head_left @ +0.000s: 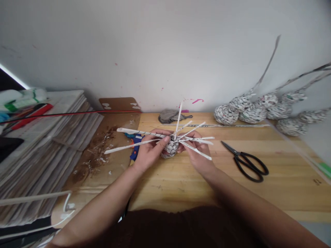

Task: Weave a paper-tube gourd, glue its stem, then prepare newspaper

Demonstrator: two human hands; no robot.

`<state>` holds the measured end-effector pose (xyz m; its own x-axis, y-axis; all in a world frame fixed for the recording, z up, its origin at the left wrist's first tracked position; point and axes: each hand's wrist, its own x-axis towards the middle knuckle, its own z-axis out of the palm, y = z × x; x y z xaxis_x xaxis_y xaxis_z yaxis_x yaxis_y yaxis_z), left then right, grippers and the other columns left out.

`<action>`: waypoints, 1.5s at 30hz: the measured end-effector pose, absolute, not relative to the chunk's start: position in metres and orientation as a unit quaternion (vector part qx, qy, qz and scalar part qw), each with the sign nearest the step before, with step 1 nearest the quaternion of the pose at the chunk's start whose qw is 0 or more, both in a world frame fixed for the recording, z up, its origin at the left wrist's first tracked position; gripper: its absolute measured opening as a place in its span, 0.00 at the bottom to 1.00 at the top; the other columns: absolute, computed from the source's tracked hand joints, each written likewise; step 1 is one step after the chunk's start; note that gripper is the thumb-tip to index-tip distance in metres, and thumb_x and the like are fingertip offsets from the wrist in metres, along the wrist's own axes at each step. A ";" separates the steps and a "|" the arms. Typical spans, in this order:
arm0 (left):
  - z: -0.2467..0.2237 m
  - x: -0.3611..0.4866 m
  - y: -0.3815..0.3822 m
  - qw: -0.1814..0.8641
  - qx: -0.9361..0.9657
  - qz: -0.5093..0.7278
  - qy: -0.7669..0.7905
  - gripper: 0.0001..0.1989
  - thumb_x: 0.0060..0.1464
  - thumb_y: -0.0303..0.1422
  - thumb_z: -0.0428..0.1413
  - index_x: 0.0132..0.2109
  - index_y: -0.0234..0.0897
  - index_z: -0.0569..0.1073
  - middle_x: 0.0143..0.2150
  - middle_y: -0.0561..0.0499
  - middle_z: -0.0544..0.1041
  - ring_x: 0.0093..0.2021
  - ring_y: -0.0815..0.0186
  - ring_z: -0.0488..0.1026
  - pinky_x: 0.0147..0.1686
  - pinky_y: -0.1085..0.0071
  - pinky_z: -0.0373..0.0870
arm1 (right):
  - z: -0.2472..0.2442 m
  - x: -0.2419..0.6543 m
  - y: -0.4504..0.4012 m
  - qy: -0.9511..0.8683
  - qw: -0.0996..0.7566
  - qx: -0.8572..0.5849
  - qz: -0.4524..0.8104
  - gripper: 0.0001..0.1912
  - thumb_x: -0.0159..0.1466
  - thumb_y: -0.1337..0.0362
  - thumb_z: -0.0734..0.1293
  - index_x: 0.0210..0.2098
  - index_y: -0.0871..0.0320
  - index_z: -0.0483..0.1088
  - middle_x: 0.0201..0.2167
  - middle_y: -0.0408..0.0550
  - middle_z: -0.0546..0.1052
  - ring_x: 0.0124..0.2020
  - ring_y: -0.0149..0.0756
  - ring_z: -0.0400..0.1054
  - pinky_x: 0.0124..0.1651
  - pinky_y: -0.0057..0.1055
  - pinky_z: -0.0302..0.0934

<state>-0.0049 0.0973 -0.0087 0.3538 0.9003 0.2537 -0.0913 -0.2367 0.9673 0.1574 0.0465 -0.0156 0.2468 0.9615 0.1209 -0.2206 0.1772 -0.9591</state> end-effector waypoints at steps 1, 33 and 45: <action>-0.010 -0.005 0.094 0.517 0.627 0.486 0.323 0.09 0.61 0.37 0.61 0.43 0.36 0.78 0.46 0.45 0.82 0.46 0.63 0.79 0.47 0.69 0.74 | -0.016 0.157 0.045 -0.420 0.650 -0.447 0.449 0.11 0.60 0.57 0.74 0.32 0.54 0.69 0.25 0.40 0.76 0.24 0.31 0.71 0.29 0.31 0.69; -0.007 -0.011 0.036 0.408 0.648 0.593 0.247 0.10 0.55 0.27 0.64 0.43 0.37 0.73 0.50 0.41 0.78 0.53 0.58 0.76 0.50 0.61 0.75 | -0.011 0.175 0.026 -0.512 0.624 -0.317 0.497 0.04 0.58 0.60 0.77 0.34 0.48 0.81 0.41 0.44 0.82 0.42 0.41 0.77 0.45 0.39 0.73; -0.010 -0.002 0.047 0.478 0.654 0.506 0.296 0.32 0.43 0.31 0.73 0.51 0.41 0.65 0.51 0.47 0.76 0.50 0.62 0.76 0.45 0.68 0.75 | -0.019 0.161 0.024 -0.439 0.671 -0.407 0.438 0.06 0.63 0.60 0.73 0.35 0.53 0.73 0.34 0.43 0.81 0.31 0.33 0.75 0.32 0.30 0.73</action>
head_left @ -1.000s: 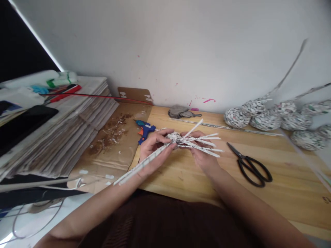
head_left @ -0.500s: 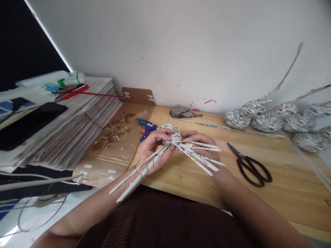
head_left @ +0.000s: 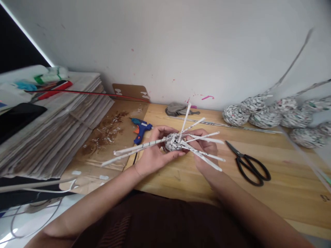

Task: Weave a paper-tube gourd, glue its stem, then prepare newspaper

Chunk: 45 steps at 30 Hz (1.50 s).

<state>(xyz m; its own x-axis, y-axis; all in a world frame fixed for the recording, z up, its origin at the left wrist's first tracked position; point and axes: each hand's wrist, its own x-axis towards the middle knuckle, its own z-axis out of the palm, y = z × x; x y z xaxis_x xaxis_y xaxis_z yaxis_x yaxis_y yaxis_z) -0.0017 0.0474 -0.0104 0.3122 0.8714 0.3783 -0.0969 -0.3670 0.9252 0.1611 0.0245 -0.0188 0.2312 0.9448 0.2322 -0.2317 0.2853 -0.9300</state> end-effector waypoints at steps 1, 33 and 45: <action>-0.012 0.000 0.048 0.480 0.640 0.518 0.303 0.32 0.43 0.31 0.73 0.51 0.41 0.64 0.50 0.47 0.76 0.50 0.63 0.77 0.45 0.69 0.75 | -0.019 0.160 0.023 -0.441 0.667 -0.404 0.444 0.06 0.63 0.60 0.73 0.35 0.54 0.73 0.35 0.43 0.81 0.31 0.32 0.76 0.33 0.30 0.73; -0.020 -0.021 0.050 0.537 0.631 0.463 0.315 0.18 0.59 0.36 0.62 0.56 0.42 0.78 0.63 0.42 0.74 0.62 0.53 0.72 0.61 0.57 0.70 | -0.022 0.162 0.009 -0.593 0.590 -0.420 0.352 0.03 0.66 0.68 0.68 0.39 0.53 0.74 0.45 0.49 0.77 0.42 0.39 0.76 0.45 0.39 0.73; -0.022 -0.010 0.046 0.581 0.517 0.539 0.322 0.20 0.52 0.34 0.68 0.49 0.38 0.72 0.59 0.40 0.76 0.55 0.57 0.77 0.53 0.60 0.75 | -0.017 0.161 0.008 -0.631 0.583 -0.418 0.294 0.06 0.64 0.71 0.68 0.38 0.53 0.74 0.45 0.50 0.77 0.46 0.41 0.75 0.46 0.39 0.72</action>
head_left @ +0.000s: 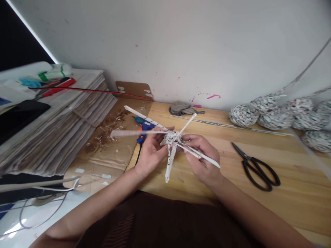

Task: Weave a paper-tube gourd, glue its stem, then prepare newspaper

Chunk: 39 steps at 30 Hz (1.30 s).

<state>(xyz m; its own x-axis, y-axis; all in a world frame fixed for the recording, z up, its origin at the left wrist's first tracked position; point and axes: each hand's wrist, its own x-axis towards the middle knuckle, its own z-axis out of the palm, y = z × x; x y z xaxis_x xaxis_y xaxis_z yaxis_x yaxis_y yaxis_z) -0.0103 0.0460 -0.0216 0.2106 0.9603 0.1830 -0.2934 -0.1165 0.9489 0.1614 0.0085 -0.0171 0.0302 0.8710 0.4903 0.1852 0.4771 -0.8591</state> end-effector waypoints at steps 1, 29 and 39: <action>-0.022 -0.010 0.046 0.576 0.514 0.544 0.329 0.18 0.52 0.34 0.68 0.47 0.37 0.72 0.59 0.40 0.76 0.56 0.56 0.77 0.54 0.60 0.75 | -0.017 0.161 0.009 -0.627 0.586 -0.418 0.298 0.06 0.64 0.71 0.68 0.38 0.53 0.74 0.45 0.50 0.77 0.46 0.41 0.75 0.45 0.38 0.72; -0.019 -0.020 0.038 0.469 0.668 0.493 0.303 0.07 0.60 0.34 0.60 0.45 0.41 0.78 0.57 0.39 0.75 0.63 0.53 0.70 0.56 0.58 0.74 | -0.017 0.162 0.016 -0.450 0.641 -0.345 0.517 0.02 0.64 0.65 0.71 0.35 0.54 0.72 0.38 0.43 0.80 0.25 0.29 0.74 0.27 0.29 0.70; -0.014 -0.020 0.035 0.466 0.699 0.464 0.282 0.07 0.56 0.28 0.63 0.41 0.38 0.71 0.54 0.41 0.73 0.62 0.54 0.69 0.54 0.61 0.73 | -0.014 0.162 0.011 -0.592 0.567 -0.441 0.366 0.05 0.67 0.63 0.69 0.40 0.54 0.78 0.38 0.47 0.78 0.36 0.34 0.75 0.37 0.32 0.71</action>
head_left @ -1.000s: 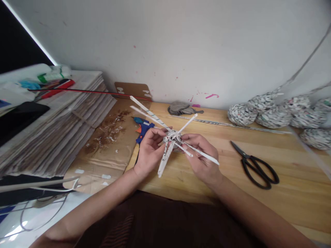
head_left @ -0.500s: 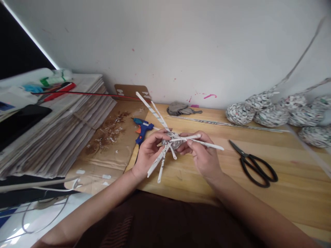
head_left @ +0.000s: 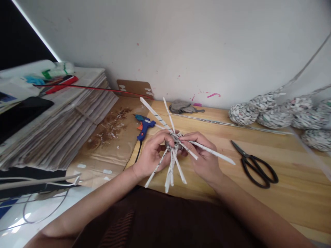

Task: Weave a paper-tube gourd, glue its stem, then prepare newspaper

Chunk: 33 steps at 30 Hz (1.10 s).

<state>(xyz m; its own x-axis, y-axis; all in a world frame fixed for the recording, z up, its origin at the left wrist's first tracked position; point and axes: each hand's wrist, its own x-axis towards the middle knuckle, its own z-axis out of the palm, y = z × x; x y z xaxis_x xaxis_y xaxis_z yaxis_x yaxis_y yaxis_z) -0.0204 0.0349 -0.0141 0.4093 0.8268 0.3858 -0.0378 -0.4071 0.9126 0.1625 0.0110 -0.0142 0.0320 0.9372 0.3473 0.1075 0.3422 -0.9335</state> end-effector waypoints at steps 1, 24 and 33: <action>-0.014 -0.019 0.035 0.472 0.691 0.467 0.284 0.09 0.55 0.27 0.64 0.40 0.38 0.71 0.54 0.41 0.73 0.62 0.54 0.69 0.54 0.61 0.73 | -0.014 0.162 0.011 -0.586 0.566 -0.442 0.376 0.05 0.67 0.63 0.69 0.40 0.54 0.78 0.37 0.47 0.78 0.34 0.33 0.75 0.35 0.31 0.71; -0.005 -0.040 0.037 0.603 0.613 0.436 0.265 0.03 0.62 0.31 0.59 0.42 0.38 0.76 0.54 0.43 0.79 0.64 0.54 0.71 0.57 0.63 0.70 | -0.011 0.159 0.005 -0.620 0.564 -0.414 0.354 0.03 0.68 0.67 0.67 0.40 0.55 0.73 0.38 0.46 0.76 0.36 0.33 0.74 0.38 0.32 0.70; -0.007 -0.041 0.030 0.627 0.577 0.442 0.280 0.02 0.60 0.28 0.61 0.40 0.37 0.75 0.54 0.44 0.80 0.62 0.54 0.73 0.57 0.60 0.73 | -0.007 0.157 0.004 -0.688 0.561 -0.391 0.241 0.07 0.64 0.73 0.70 0.38 0.55 0.74 0.36 0.47 0.77 0.40 0.37 0.74 0.44 0.38 0.70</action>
